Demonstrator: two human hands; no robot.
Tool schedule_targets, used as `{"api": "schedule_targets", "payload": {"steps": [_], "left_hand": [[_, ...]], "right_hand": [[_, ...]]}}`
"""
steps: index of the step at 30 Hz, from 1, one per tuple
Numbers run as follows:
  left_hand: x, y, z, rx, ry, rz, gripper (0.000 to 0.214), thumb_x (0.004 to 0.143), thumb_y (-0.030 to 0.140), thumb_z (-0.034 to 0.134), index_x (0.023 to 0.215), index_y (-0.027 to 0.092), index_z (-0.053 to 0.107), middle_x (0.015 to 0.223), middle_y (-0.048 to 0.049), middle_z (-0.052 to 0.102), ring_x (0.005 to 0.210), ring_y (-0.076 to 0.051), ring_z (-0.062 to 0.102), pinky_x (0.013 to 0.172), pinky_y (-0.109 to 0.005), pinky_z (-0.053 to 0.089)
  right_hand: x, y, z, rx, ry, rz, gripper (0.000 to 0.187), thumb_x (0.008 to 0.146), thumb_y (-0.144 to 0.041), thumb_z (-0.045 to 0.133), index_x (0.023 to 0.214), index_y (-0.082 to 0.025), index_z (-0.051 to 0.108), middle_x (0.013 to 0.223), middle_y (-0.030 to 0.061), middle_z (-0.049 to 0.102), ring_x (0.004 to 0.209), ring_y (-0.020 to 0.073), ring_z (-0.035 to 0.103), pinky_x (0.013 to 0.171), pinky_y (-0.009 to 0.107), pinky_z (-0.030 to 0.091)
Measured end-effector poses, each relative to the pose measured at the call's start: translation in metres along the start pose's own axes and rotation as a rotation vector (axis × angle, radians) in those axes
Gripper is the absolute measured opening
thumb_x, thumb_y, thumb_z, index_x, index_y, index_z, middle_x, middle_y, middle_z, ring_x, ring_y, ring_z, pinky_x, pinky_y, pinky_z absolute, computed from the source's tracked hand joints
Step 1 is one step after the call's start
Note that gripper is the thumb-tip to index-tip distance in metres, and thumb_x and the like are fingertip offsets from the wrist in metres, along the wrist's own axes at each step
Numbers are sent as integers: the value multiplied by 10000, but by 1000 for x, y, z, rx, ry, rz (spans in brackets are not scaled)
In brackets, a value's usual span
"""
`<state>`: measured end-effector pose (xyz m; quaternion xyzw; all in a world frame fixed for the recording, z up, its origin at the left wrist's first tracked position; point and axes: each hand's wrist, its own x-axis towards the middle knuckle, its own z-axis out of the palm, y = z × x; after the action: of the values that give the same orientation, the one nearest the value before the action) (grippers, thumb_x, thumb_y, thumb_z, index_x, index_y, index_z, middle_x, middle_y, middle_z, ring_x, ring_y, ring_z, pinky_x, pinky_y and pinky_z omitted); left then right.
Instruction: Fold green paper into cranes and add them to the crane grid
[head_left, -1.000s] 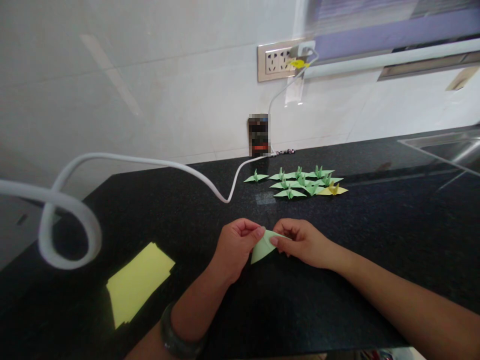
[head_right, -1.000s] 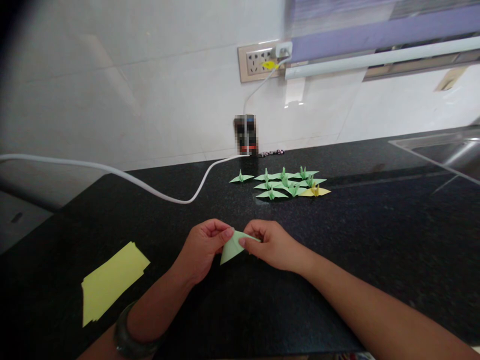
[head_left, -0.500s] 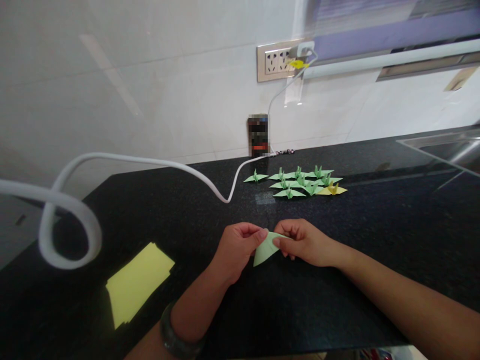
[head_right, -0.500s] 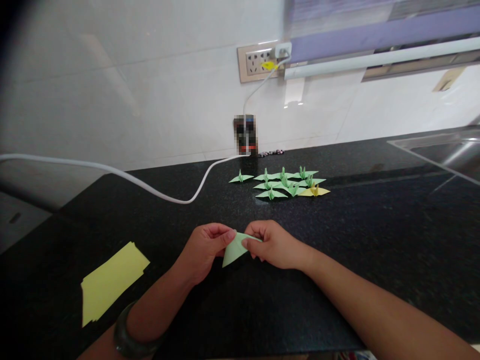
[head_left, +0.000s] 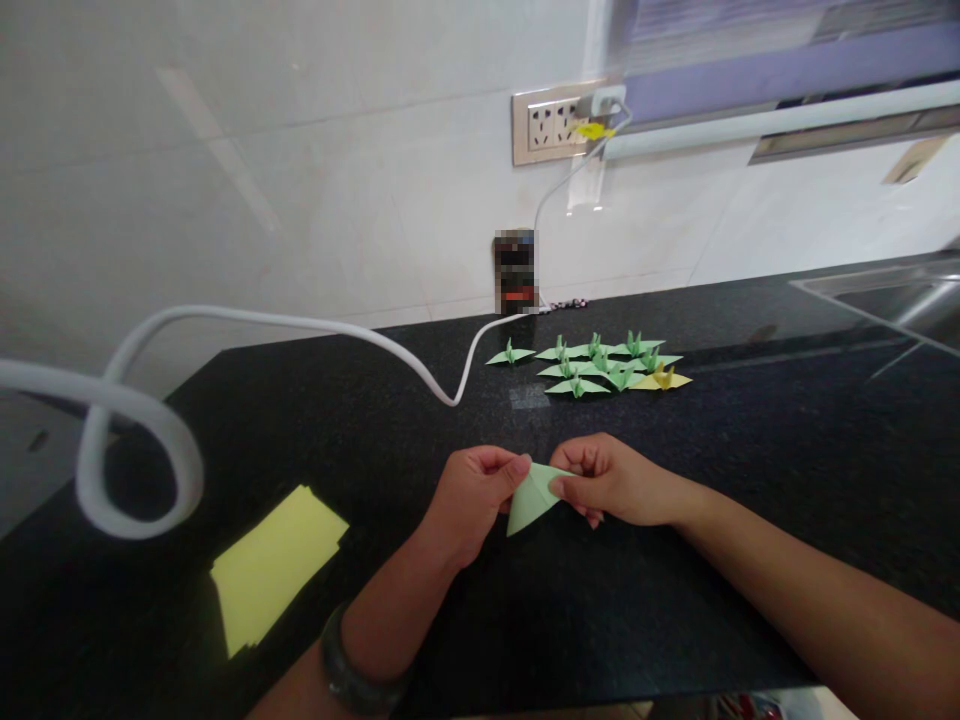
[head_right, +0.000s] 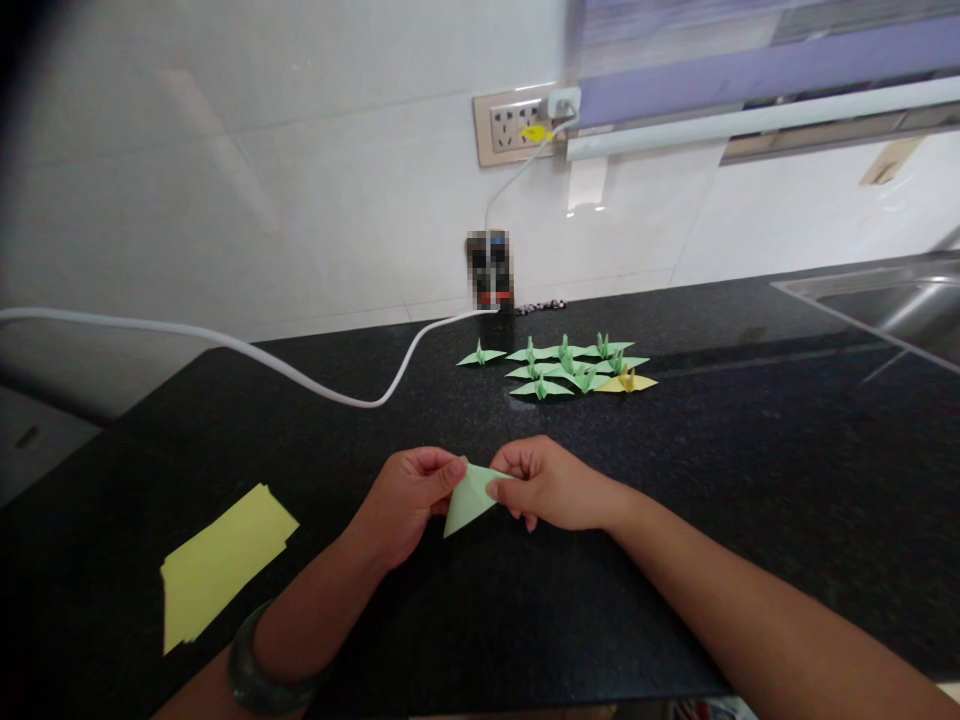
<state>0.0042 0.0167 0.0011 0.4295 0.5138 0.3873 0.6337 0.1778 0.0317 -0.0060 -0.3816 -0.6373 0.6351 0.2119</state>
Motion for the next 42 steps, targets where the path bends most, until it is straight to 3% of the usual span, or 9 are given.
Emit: {"api": "schedule_targets", "payload": {"steps": [7, 13, 22, 27, 31, 33, 37, 40, 42], "left_hand": [[0, 0, -3, 246, -3, 125, 188, 659, 304, 573, 696, 121, 596, 593, -24, 581, 518, -98, 491, 483, -204, 365], [-1, 0, -2, 307, -15, 173, 196, 671, 319, 552, 687, 129, 597, 571, -11, 562, 484, -87, 459, 451, -195, 329], [-4, 1, -1, 336, -42, 235, 193, 686, 301, 544, 655, 124, 615, 578, -23, 581, 506, -96, 474, 475, -206, 356], [-3, 4, -7, 324, 106, 305, 204, 678, 324, 561, 688, 130, 625, 598, -23, 596, 526, -103, 495, 479, -203, 367], [-2, 3, -8, 242, 105, 295, 217, 682, 344, 559, 712, 139, 623, 639, -27, 608, 575, -118, 526, 535, -224, 405], [-2, 2, -6, 229, 96, 290, 218, 679, 343, 563, 721, 139, 627, 657, -30, 610, 595, -121, 530, 557, -231, 414], [-2, 4, -6, 199, 126, 296, 205, 657, 326, 588, 703, 131, 630, 629, -21, 596, 572, -107, 509, 539, -222, 411], [-1, 7, -7, 54, 188, 266, 181, 645, 307, 602, 694, 133, 604, 613, -5, 575, 544, -93, 500, 512, -214, 408], [0, 8, -6, -86, 157, 194, 173, 644, 301, 605, 688, 137, 572, 618, 3, 563, 534, -89, 504, 508, -219, 412]], "right_hand": [[2, 0, 2, -6, 12, 18, 170, 736, -299, 508, 691, -140, 468, 475, -65, 459, 345, 29, 412, 343, 141, 351], [3, 3, 2, -64, 31, 5, 181, 747, -305, 492, 679, -142, 453, 470, -68, 434, 347, 28, 386, 345, 142, 344], [1, -3, 7, -393, 111, -260, 233, 812, -284, 403, 726, -130, 556, 611, -3, 531, 544, 74, 491, 496, 176, 383], [-1, -7, -5, -360, 145, -233, 232, 807, -239, 400, 675, -130, 556, 601, 9, 561, 545, 84, 518, 527, 192, 409], [2, -3, -6, -185, 275, -207, 217, 779, -323, 457, 719, -134, 544, 613, 10, 570, 534, 85, 518, 512, 196, 417], [4, -1, -2, -73, 245, -184, 233, 727, -362, 530, 789, -138, 534, 632, 6, 578, 520, 83, 518, 491, 195, 420], [4, 0, 2, -39, 205, -173, 280, 760, -387, 484, 674, -125, 531, 592, 16, 574, 493, 75, 508, 488, 197, 417], [3, -3, -2, 49, 330, -214, 275, 788, -377, 450, 696, -129, 524, 579, 9, 558, 479, 69, 495, 481, 194, 406], [3, -4, -3, 140, 394, -233, 276, 805, -378, 420, 738, -131, 523, 576, 6, 554, 471, 68, 489, 473, 194, 400]]}}
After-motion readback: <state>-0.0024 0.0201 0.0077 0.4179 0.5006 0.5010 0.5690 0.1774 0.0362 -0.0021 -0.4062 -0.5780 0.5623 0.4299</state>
